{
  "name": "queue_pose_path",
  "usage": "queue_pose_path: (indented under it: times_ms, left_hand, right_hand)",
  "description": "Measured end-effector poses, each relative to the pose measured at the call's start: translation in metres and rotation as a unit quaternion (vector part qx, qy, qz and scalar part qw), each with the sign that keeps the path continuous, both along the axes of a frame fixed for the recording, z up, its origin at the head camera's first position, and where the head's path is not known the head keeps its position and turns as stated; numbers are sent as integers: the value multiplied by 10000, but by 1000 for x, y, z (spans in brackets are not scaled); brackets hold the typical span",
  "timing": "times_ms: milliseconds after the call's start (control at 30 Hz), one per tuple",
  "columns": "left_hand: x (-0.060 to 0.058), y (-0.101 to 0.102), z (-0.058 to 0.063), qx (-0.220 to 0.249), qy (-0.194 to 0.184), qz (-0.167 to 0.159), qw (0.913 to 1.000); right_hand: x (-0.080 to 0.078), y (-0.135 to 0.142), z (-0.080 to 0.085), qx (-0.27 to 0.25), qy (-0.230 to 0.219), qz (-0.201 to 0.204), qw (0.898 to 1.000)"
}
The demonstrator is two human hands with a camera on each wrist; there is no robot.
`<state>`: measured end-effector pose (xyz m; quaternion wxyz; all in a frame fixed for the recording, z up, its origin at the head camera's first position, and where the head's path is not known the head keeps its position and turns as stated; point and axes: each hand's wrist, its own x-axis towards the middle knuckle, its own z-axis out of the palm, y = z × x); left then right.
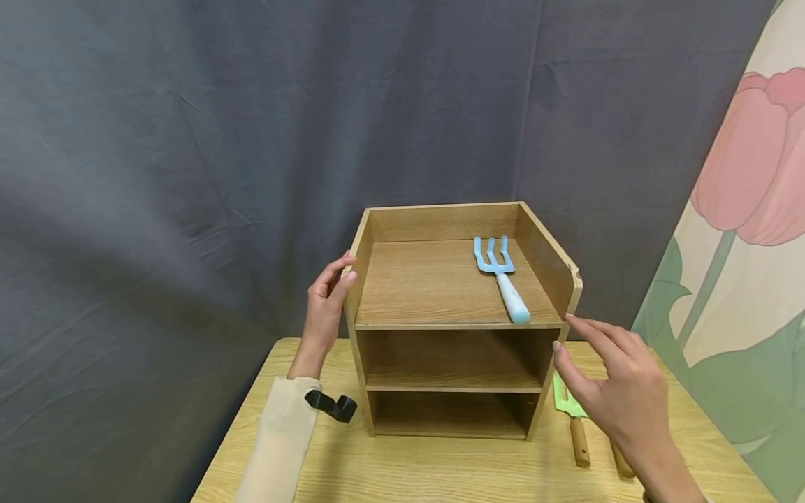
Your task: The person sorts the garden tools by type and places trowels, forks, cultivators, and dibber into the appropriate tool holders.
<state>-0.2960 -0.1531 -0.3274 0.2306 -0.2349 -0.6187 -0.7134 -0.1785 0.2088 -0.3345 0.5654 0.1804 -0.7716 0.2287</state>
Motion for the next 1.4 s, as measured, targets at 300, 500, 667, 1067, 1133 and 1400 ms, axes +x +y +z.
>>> queue_pose_path:
  times_ms: [300, 500, 667, 1067, 1133, 1400]
  left_hand:
    - [1, 0, -1, 25, -25, 6, 10000]
    - [0, 0, -1, -5, -60, 32, 10000]
    - [0, 0, -1, -31, -44, 46, 10000]
    - [0, -2, -2, -22, -74, 75, 9999]
    - [-1, -2, -2, -28, -82, 69, 9999]
    - [-1, -1, 0, -43, -93, 41, 9999]
  right_hand:
    - [4, 15, -9, -77, -41, -148, 9999]
    - [7, 26, -20, -221, -291, -289, 9989]
    - [10, 36, -29, -159, -636, -500, 9966]
    - [14, 52, -51, -234, -1130, -788, 9902]
    - [15, 54, -54, -308, -1255, -836, 9881]
    - [15, 61, -68, -380, -1499, -998, 9829]
